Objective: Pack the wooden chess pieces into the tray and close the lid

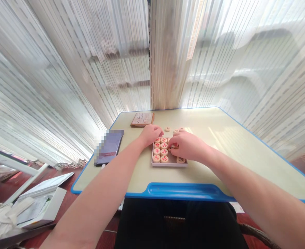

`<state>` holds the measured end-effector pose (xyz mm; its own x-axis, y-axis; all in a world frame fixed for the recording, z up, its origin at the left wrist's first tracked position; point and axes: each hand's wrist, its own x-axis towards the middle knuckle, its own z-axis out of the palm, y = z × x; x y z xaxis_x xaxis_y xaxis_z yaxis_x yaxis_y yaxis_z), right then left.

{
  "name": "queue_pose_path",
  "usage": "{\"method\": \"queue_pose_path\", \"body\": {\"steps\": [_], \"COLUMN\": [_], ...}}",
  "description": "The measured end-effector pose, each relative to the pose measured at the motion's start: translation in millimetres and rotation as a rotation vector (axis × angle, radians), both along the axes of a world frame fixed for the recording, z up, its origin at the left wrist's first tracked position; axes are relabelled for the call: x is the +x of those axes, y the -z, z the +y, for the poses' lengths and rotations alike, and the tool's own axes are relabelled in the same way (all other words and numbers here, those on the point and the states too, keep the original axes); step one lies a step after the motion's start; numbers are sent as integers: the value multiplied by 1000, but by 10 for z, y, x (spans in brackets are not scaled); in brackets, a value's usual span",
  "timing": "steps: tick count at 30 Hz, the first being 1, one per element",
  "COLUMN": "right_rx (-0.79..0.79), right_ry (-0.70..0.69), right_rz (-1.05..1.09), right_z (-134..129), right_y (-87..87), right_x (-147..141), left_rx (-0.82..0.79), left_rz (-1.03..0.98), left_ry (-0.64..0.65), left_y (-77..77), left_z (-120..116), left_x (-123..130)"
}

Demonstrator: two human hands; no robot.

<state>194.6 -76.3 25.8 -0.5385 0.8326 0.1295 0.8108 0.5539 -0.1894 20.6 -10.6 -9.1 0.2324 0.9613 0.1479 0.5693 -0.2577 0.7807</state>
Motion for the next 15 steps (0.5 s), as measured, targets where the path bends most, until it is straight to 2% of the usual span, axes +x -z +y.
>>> {"method": "queue_pose_path", "body": {"steps": [6,15], "right_rx": [-29,-36], "right_ry": [25,48], "right_rz": [28,23], "right_z": [22,33], "right_y": [14,40], "right_x": [3,3], "left_rx": [-14,-45], "left_rz": [-22,-42], "left_ry": [7,11], "left_y": [-17,81], "left_z": [-9,113], "left_x": [-1,43]}}
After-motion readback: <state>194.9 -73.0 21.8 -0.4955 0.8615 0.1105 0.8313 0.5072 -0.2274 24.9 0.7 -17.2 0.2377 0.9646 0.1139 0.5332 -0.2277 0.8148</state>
